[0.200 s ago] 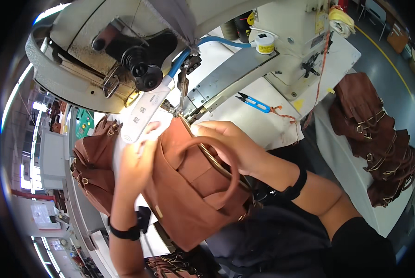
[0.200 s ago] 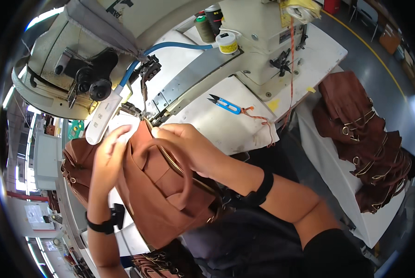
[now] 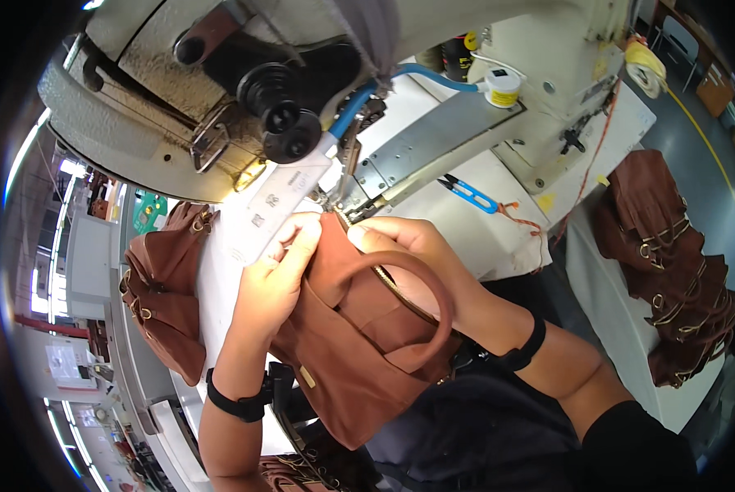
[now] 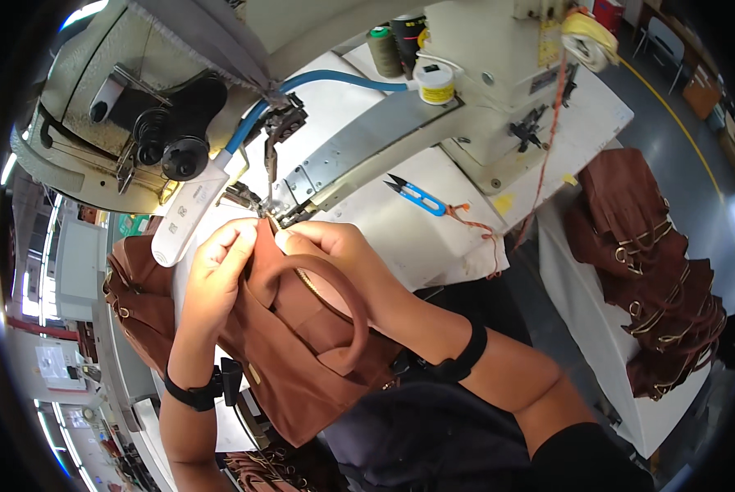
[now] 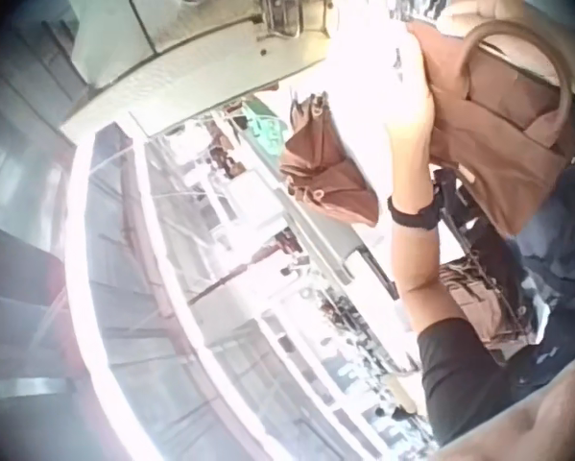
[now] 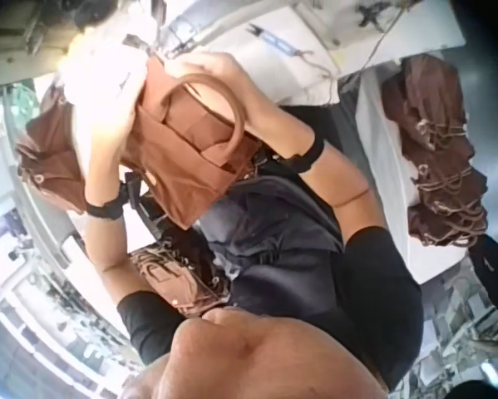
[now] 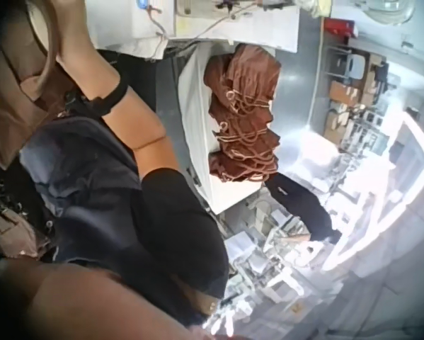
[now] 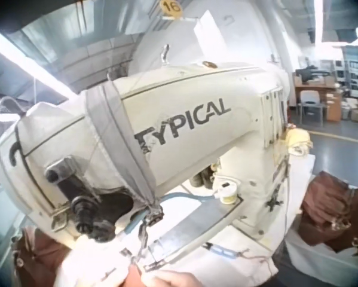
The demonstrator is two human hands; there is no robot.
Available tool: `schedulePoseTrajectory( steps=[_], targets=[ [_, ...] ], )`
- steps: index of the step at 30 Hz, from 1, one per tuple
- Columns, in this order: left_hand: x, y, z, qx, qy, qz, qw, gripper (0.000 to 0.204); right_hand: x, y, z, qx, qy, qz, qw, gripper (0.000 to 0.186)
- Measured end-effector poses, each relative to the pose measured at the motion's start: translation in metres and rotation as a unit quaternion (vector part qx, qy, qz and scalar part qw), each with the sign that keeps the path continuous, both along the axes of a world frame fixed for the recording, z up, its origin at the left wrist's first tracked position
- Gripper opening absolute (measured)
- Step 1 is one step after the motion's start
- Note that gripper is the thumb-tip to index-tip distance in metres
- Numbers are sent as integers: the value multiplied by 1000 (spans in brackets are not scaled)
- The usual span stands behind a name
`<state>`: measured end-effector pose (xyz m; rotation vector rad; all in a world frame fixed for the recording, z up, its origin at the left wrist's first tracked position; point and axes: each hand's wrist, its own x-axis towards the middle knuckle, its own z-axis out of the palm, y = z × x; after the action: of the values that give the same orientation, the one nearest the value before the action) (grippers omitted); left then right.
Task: The person operates an industrial sewing machine to stitch a zipper onto a brown fabric bag. They guide the bag under the needle, align the zipper, and sew along the edge. After sewing, they cut the thread and inspect the finished product before picking up another bag.
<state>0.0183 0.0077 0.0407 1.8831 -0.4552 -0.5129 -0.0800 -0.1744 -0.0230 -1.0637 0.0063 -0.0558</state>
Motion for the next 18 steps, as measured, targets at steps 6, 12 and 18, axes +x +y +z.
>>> schedulePoseTrajectory(
  steps=[6,12,18],
  targets=[
    [21,3,-2,5,53,-17,998,22,4,-3,16,32,11,7,999,29],
    [29,8,-11,-32,107,-25,993,16,5,-1,18,-90,-12,-70,993,23],
    [27,-1,-1,-96,187,-52,976,15,7,-1,20,-41,5,-69,997,20]
  ],
)
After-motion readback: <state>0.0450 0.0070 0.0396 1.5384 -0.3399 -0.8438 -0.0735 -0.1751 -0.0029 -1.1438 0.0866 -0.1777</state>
